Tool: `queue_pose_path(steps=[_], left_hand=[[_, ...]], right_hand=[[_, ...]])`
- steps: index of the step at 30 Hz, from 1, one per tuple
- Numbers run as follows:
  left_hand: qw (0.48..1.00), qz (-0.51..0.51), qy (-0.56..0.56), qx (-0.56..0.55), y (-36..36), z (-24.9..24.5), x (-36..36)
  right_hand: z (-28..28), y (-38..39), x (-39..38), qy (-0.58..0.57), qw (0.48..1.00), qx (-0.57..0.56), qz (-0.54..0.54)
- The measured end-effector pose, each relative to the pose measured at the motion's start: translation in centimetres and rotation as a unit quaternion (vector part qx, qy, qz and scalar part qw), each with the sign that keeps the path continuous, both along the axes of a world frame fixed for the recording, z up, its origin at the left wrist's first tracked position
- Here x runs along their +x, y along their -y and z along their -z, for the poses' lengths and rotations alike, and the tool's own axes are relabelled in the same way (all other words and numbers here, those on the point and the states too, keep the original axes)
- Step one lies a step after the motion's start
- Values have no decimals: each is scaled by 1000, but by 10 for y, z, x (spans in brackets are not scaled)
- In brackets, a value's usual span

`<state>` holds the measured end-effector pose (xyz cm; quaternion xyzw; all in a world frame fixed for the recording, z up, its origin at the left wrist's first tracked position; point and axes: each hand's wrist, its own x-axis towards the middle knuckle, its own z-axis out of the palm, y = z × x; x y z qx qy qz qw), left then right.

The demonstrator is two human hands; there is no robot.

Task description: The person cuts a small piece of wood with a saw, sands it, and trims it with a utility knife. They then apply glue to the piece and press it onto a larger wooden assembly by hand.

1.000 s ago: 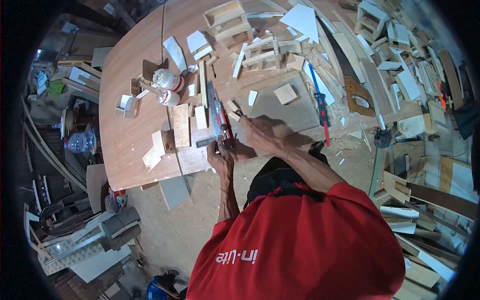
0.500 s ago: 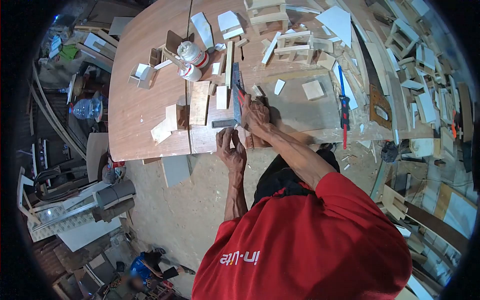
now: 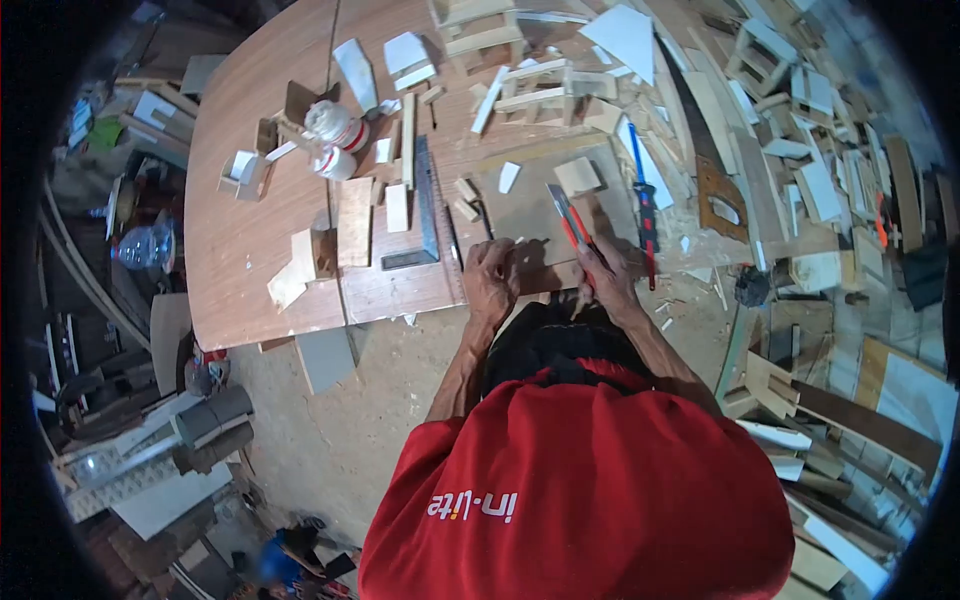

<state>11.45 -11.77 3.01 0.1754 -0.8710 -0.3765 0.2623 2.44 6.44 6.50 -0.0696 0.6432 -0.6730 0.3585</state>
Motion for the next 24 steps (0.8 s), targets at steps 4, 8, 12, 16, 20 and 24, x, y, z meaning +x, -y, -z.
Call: queue_pose_path(steps=[4,8,12,16,20,24], left_hand=[[989,126,42,-66,-37,3,-34],[979,169,31,-110,-62,17,-60],[976,175,61,-116,-65,10,-61],[974,173,61,-131,-67,16,-56],[970,168,47,-168,-71,16,-56],[973,164,38,-157,-77,20,-55]], right_hand=[[14,-38,19,-13,993,-29,111],[33,-69,24,41,991,51,114],[52,-78,28,-166,960,209,84],[57,-72,28,-147,960,229,64],[78,-67,26,-289,926,244,25],[78,-65,27,-347,898,269,28]])
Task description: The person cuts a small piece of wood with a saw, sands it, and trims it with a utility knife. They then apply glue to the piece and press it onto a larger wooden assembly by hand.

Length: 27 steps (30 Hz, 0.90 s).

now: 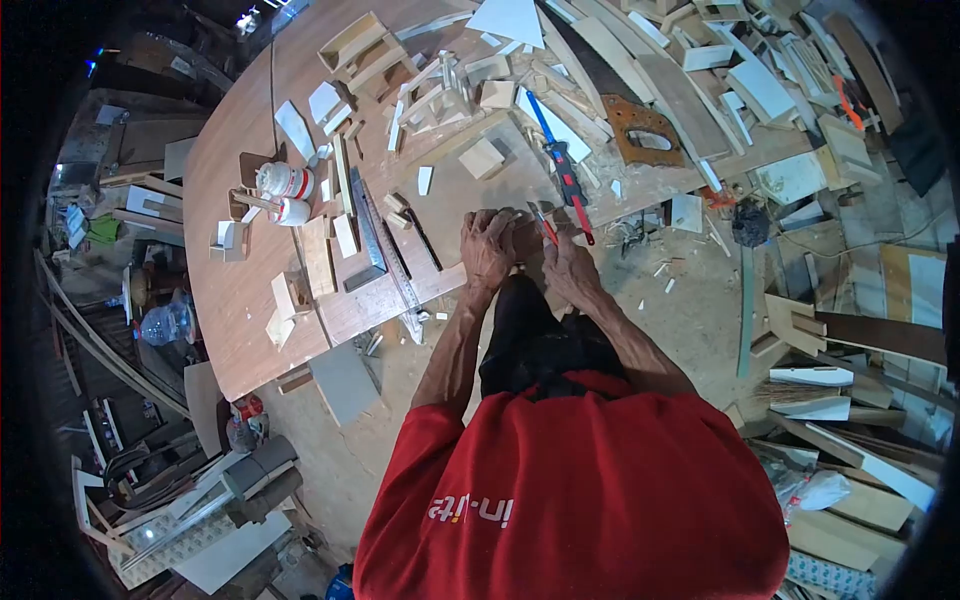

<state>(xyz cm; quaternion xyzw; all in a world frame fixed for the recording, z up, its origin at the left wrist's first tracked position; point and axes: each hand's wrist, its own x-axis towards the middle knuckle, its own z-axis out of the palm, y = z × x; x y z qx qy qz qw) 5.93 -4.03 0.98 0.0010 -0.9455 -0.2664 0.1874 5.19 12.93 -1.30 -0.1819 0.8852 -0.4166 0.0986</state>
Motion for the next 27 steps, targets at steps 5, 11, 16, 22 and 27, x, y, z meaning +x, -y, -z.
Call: queue_pose_path(steps=[5,11,16,22,27], left_hand=[[1000,-2,-26,-10,1,3,-3],[1000,20,-11,-3,5,9,-5],[999,34,-24,-12,6,9,-8],[997,68,-40,-9,9,13,-9],[997,76,-30,-13,7,8,-10]], right_hand=[[-1,10,-3,49,999,22,-7],[1,7,-5,14,1000,17,-20],[-18,9,-3,109,993,-8,34],[-12,8,-3,71,997,7,20],[-20,10,-3,117,992,-4,41]])
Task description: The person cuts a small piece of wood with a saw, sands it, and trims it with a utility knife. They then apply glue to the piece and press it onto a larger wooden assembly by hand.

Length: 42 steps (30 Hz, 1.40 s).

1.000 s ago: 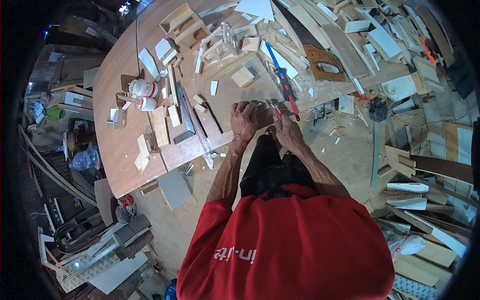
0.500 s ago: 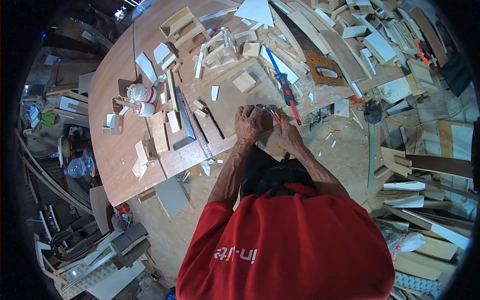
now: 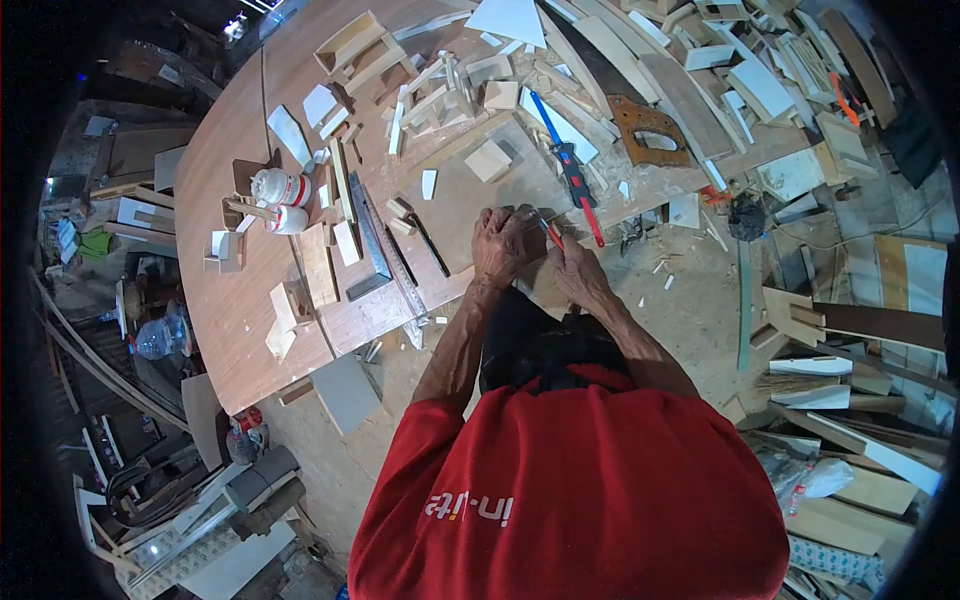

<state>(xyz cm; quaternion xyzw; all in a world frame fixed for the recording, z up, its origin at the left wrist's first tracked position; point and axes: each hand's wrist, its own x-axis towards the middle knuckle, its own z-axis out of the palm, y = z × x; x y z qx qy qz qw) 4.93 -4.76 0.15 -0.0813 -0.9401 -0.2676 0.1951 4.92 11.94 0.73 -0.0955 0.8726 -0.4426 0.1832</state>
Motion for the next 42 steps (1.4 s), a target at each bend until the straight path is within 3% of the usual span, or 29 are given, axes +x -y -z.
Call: queue_pose_path(steps=[31,33,36,42], left_hand=[[998,57,-23,-13,5,3,-9],[998,57,-23,-7,6,6,-10],[998,62,-31,0,6,8,-11],[999,53,-12,2,7,16,-13]], right_hand=[[-16,2,-5,12,998,53,-45],[-16,8,-3,-47,996,74,-28],[-31,14,-5,13,994,106,-23],[-16,14,0,0,996,86,-16]])
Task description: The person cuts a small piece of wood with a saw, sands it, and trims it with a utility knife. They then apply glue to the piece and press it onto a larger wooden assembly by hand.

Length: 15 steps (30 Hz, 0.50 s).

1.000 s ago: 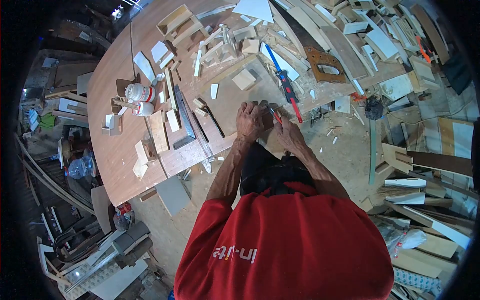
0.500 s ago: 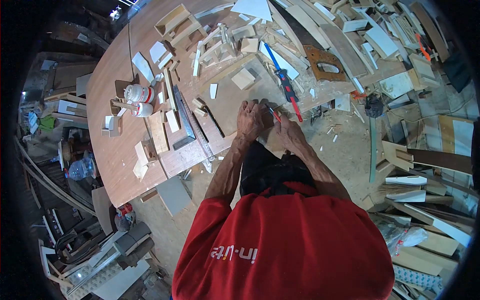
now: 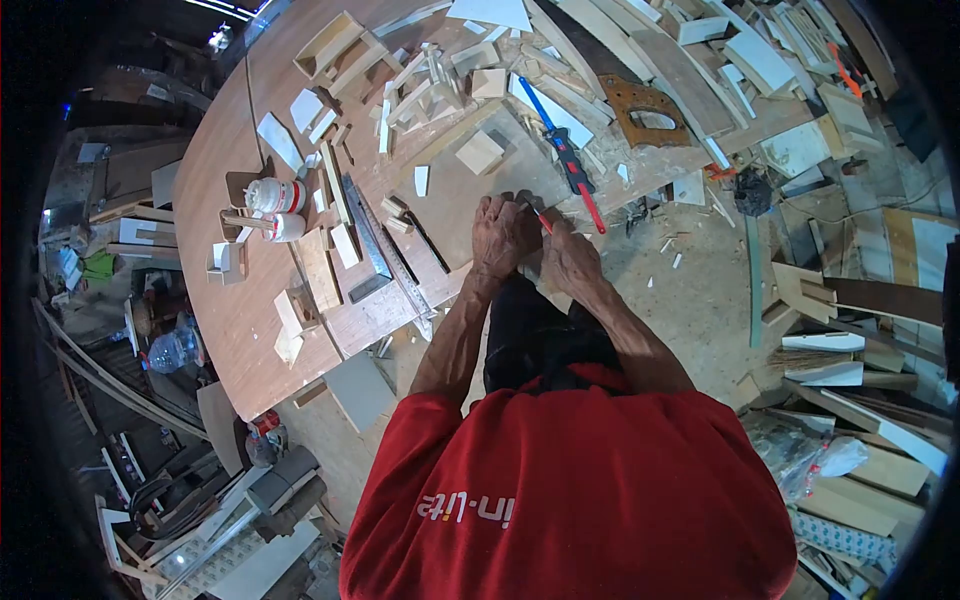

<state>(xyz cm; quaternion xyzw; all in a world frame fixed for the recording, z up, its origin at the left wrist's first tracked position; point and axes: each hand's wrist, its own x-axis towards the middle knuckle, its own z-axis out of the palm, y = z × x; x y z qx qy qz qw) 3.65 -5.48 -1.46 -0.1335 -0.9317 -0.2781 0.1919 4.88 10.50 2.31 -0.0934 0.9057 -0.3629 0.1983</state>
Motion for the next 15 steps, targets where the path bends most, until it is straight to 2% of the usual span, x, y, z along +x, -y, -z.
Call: queue_pose_path(steps=[2,4,6,8,10,13,15], left_hand=[[1000,10,-3,-15,1,6,1],[1000,2,26,-7,-1,-8,3],[1000,-1,24,12,-5,-22,5],[999,-8,17,31,-6,-31,0],[997,-22,76,25,-3,-33,4],[991,-43,102,71,-2,-32,0],[993,-42,94,60,2,-31,-4]], right_hand=[[1,-9,12,9,1000,7,8],[7,-21,19,18,1000,16,14],[11,-33,22,-10,999,-17,-40],[13,-34,21,11,1000,-15,-15],[7,-30,22,40,999,-14,6],[12,-26,10,-27,1000,7,12],[25,-20,8,-94,996,14,1]])
